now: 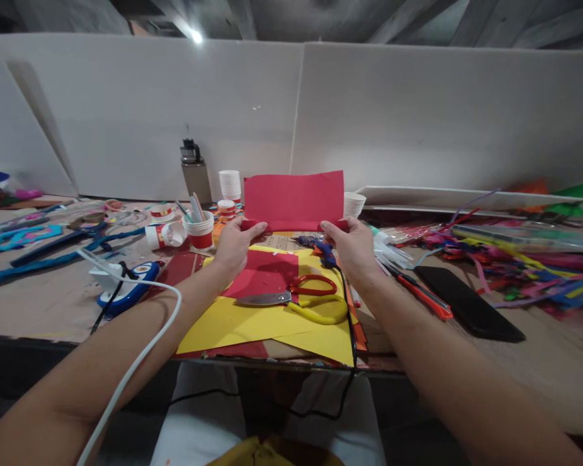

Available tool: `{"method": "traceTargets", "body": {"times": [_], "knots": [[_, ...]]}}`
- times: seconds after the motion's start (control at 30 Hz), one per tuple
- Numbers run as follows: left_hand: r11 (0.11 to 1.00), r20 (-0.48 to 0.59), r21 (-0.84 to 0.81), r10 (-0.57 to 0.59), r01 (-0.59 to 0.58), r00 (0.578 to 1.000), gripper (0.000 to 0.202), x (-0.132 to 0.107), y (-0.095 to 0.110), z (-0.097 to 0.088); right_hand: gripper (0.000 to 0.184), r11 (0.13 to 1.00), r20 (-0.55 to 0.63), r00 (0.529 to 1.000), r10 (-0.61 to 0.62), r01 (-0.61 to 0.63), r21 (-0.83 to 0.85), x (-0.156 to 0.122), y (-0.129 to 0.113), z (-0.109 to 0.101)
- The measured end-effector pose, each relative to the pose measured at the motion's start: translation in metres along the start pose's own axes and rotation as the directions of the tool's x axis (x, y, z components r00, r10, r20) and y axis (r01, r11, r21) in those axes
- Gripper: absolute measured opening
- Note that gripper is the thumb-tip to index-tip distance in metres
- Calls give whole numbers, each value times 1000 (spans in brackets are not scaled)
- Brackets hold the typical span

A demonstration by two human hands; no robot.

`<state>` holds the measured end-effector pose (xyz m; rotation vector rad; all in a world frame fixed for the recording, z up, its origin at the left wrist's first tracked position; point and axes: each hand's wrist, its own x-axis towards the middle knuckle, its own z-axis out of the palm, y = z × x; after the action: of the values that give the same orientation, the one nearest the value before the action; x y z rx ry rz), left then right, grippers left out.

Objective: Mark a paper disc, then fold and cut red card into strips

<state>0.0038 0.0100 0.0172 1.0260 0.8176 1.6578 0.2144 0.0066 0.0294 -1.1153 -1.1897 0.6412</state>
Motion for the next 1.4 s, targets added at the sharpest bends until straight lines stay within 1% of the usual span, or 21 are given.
{"method": "traceTargets", "body": {"times": [0.17,0.37,0.67,1.03,1.23,1.4], "knots": [[1000,-10,9,4,-4,1000,21,0,0,0,25,1000,4,1000,5,-5,11,0,-1,0],[1000,3,9,2,-2,1000,24,0,0,0,24,998,7,1000,16,-16,53,0,-1,1],[1000,-1,8,2,-2,1000,22,2,-1,-1,27,995,12,1000,17,-18,102,0,1,2],[1000,1,11,7,-7,1000,23,2,-2,-2,25,998,19,1000,2,-3,57,-1,2,2],[1000,-32,5,19,-19,999,29,2,-3,-1,24,1000,20,1000,-22,22,4,-1,2,2],[1000,-28,8,22,-22,999,30,2,-3,0,24,999,30,999,-34,34,19,-2,0,1]]}}
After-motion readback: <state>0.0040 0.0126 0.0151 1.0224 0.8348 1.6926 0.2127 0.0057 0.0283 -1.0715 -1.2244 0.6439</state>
